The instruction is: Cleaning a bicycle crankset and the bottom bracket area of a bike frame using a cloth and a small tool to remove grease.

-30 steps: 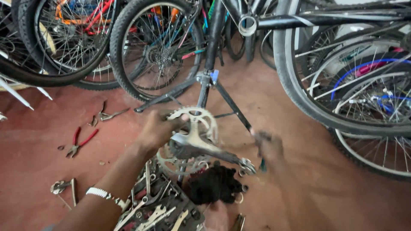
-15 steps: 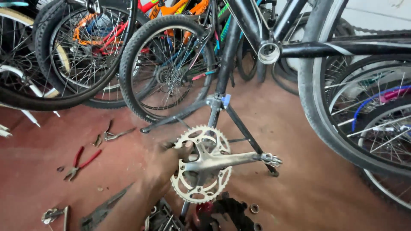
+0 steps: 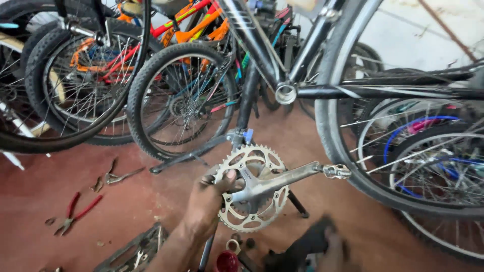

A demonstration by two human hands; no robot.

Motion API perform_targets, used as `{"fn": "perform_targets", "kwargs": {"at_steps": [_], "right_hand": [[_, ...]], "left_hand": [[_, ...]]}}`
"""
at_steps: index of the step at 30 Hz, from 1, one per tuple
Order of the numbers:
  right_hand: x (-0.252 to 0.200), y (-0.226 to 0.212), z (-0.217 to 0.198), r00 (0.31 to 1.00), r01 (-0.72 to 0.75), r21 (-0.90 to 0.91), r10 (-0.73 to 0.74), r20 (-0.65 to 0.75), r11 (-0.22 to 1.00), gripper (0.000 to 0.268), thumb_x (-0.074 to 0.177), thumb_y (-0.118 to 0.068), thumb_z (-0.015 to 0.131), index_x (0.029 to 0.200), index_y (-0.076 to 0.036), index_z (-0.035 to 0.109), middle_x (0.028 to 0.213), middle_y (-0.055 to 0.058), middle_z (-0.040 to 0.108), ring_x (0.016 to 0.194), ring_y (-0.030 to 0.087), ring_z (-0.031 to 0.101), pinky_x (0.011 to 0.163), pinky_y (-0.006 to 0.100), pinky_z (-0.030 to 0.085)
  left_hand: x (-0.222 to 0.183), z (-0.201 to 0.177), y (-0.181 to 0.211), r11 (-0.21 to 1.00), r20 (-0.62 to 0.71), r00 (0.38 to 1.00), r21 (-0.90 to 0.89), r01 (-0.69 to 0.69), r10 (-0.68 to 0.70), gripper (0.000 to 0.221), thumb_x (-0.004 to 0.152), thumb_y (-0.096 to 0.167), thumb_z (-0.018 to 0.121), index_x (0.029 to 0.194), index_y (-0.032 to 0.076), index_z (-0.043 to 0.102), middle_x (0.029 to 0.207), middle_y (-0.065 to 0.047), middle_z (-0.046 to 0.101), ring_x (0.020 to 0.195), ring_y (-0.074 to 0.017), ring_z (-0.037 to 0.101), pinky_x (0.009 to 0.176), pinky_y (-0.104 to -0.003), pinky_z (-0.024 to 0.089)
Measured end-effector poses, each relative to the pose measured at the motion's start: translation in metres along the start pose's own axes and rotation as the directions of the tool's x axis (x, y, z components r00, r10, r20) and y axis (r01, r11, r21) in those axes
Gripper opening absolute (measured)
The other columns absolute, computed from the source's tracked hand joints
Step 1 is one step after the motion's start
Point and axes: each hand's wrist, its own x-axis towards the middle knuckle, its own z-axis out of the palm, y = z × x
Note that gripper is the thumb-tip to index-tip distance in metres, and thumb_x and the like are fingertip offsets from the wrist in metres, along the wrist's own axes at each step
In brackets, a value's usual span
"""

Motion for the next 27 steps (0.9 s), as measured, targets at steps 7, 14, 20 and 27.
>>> {"fn": "perform_targets", "kwargs": {"at_steps": [7,14,20,27], "right_hand": [[-0.049,-0.177,0.043,0.588,0.796,-0.33,-0.776,0.228,0.507,0.017,0.074,-0.015,0.068,0.091,-0.011,0.067,0.08,0.006,0.064,0.065,0.024,0.058,0.06,0.036,0.047],[-0.074,-0.199,0.033,0.454,0.88,-0.145,-0.71,0.539,0.453,0.034,0.072,-0.005,0.059,0.105,-0.01,0.066,0.091,0.005,0.058,0.073,0.028,0.059,0.062,0.04,0.047],[-0.067,-0.193,0.028,0.375,0.893,-0.445,-0.65,0.661,0.064,0.062,0.068,-0.003,0.058,0.128,-0.016,0.05,0.108,0.012,0.053,0.057,0.032,0.062,0.048,0.047,0.051],[-0.065,-0.19,0.023,0.489,0.865,-0.287,-0.561,0.669,0.412,0.05,0.073,-0.003,0.053,0.121,-0.017,0.058,0.101,0.007,0.06,0.072,0.033,0.061,0.062,0.044,0.049]], "left_hand": [[-0.036,0.041,-0.014,0.975,0.086,0.975,0.067,-0.212,0.206,0.019,0.082,0.004,0.062,0.097,-0.005,0.071,0.075,-0.01,0.068,0.064,-0.0156,0.057,0.06,-0.026,0.046],[-0.037,0.04,-0.011,0.957,0.103,0.952,-0.058,-0.285,0.29,0.018,0.083,-0.003,0.058,0.095,-0.009,0.07,0.072,-0.012,0.069,0.06,-0.0148,0.055,0.058,-0.025,0.047],[-0.044,0.047,-0.017,0.971,0.024,0.972,0.043,-0.236,0.235,0.023,0.083,0.004,0.06,0.101,-0.007,0.069,0.071,-0.013,0.068,0.063,-0.0167,0.06,0.063,-0.027,0.05],[-0.032,0.051,-0.025,0.97,0.054,0.969,-0.01,-0.242,0.243,0.017,0.083,-0.001,0.059,0.096,-0.007,0.069,0.072,-0.012,0.067,0.062,-0.0157,0.057,0.061,-0.026,0.048]]}}
